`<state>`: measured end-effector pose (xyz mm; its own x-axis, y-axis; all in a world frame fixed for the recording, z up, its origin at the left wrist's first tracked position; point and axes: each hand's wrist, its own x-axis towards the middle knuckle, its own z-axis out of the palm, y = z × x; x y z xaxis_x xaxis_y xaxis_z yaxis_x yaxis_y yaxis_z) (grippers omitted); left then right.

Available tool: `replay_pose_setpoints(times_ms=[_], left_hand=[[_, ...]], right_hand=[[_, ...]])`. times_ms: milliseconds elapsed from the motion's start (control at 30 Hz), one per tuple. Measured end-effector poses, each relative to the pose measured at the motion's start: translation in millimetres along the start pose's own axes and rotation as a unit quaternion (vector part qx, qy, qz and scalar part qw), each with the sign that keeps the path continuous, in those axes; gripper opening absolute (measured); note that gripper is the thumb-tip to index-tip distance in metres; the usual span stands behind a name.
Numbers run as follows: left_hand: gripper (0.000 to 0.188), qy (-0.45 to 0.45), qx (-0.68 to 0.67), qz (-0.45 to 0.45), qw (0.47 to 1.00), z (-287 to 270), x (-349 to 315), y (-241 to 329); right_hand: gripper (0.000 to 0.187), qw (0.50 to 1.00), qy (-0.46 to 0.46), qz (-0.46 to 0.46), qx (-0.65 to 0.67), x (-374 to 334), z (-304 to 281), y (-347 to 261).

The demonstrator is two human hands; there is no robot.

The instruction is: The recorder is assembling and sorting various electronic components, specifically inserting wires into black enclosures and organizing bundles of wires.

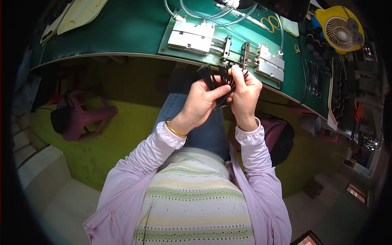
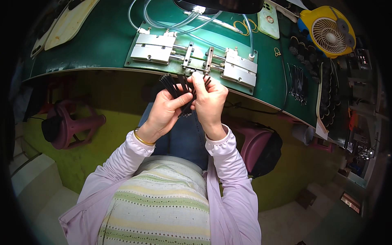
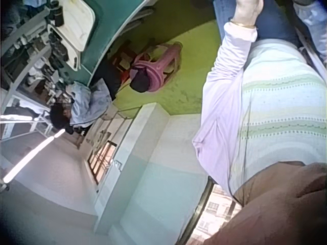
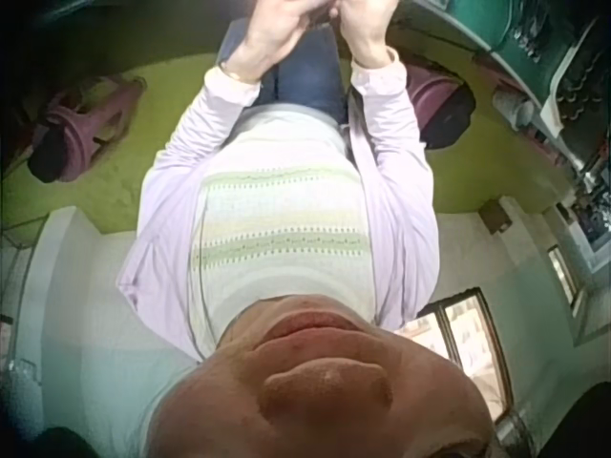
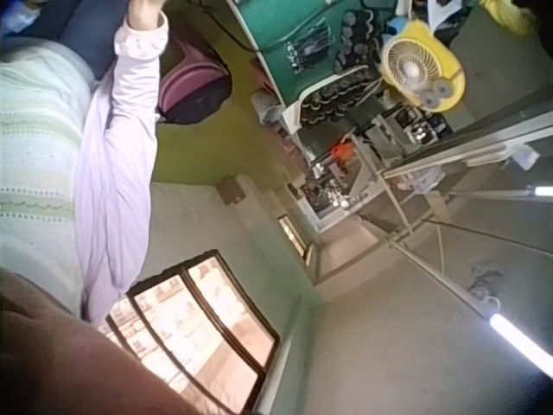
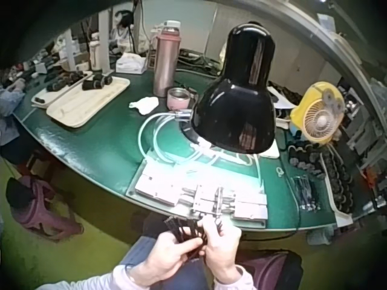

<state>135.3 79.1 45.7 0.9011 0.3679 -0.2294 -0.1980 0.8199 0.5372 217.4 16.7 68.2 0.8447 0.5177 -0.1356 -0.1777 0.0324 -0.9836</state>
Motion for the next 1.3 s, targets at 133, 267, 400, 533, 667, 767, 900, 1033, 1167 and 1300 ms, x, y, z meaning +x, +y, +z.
replay_pose_setpoints(times_ms=[133, 267, 400, 533, 667, 767, 900, 1033, 1167, 1300], left_hand=[[0.009, 0.027, 0.02, -0.013, 0.999, 0.3, -3.6, 4.2], [0.01, 0.011, 0.001, -0.048, 0.999, -5.0, -5.6, 10.6], [0.007, -0.017, 0.001, -0.067, 0.998, -5.8, -6.9, 12.2], [0.006, -0.012, -0.001, -0.081, 0.997, -6.5, -7.1, 11.6], [0.008, -0.03, -0.018, -0.09, 0.995, -10.1, -5.2, 8.4], [0.01, -0.008, 0.0, -0.085, 0.996, -9.1, -4.3, 6.8], [0.012, -0.021, -0.06, -0.069, 0.996, -10.2, -3.5, 0.8], [0.013, -0.006, -0.062, -0.063, 0.996, -11.0, -1.7, -3.0], [0.013, -0.009, -0.055, -0.061, 0.997, -8.8, 0.5, -0.9], [0.013, -0.005, -0.053, -0.066, 0.996, -9.7, 1.6, -0.4]], right_hand=[[0.019, 1.0, -0.007, -0.006, -0.007, -2.5, 0.5, -1.6], [0.017, 0.999, -0.031, -0.028, -0.029, -8.2, 5.7, -10.1], [0.016, 0.997, -0.045, -0.04, -0.05, -11.0, 5.1, -14.2], [0.015, 0.997, -0.045, -0.034, -0.052, -11.5, 3.8, -13.3], [0.015, 0.997, -0.041, -0.046, -0.055, -11.2, 2.7, -12.5], [0.015, 0.994, -0.041, -0.066, -0.075, -11.0, 3.2, -12.7], [0.015, 0.997, -0.013, -0.031, -0.062, -12.1, 6.0, -13.5], [0.017, 0.999, -0.003, -0.011, -0.041, -7.3, 6.6, -10.6], [0.019, 1.0, -0.001, 0.008, -0.027, -4.5, 5.0, -10.1], [0.02, 0.999, -0.002, 0.017, -0.027, -2.3, 3.0, -9.2]])
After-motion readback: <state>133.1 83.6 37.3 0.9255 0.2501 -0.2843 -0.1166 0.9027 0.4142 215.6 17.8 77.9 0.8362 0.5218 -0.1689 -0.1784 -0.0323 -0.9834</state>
